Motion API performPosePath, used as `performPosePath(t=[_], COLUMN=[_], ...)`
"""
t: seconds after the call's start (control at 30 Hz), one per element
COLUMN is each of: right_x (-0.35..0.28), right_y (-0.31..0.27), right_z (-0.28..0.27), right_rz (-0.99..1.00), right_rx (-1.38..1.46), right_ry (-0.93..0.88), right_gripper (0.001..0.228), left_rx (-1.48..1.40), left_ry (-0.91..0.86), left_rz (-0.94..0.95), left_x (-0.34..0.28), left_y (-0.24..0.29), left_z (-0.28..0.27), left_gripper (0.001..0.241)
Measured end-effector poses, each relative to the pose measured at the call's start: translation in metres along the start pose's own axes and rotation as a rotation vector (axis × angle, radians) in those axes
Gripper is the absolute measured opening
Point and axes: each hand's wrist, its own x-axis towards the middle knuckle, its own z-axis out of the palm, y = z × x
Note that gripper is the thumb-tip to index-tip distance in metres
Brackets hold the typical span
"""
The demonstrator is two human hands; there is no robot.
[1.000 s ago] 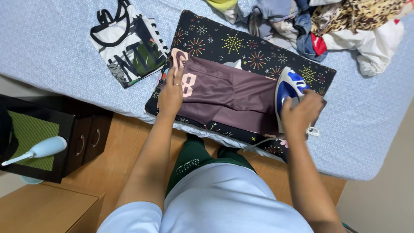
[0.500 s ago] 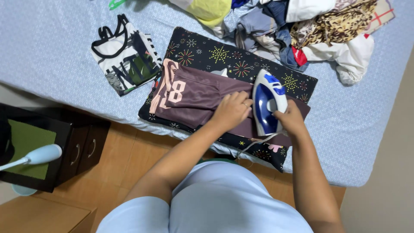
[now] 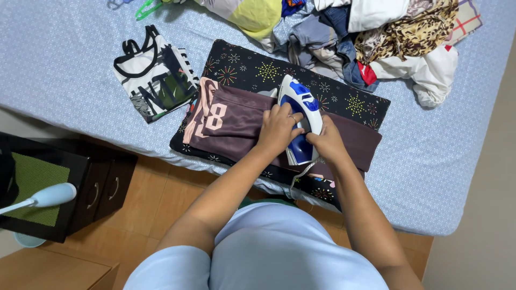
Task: Ironing and folding a jersey shirt on a bed.
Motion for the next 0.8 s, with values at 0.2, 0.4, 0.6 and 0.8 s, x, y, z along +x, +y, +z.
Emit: performPosePath(t=[0.2,0.4,0.6,0.8], right_x=[0.007,0.001,0.035,0.058], right_y=[-0.009,-0.077,-0.052,-0.082], right_z=[0.01,0.044,0.11,0.183], right_rz=[-0.09,-0.025,-0.167,-0.257], right_rx=[-0.144,-0.636,-0.928,-0.933], right_ry=[-0.053,-0.109,-0.288,-0.202], right_gripper=[0.044,0.039,0.047,0.049], left_rx=[-0.032,-0.109,0.082,0.139], left_ry=[-0.032,0.213,0.171,0.046], left_rz=[0.024,-0.294,-0.632,-0.611], left_x=[-0.007,-0.063,-0.11,-0.115], left_y=[-0.02,-0.086,-0.166,-0.187], left_z=[-0.015,-0.007,-0.016,-0.007], left_gripper=[0.033,0.028,0.044,0.071])
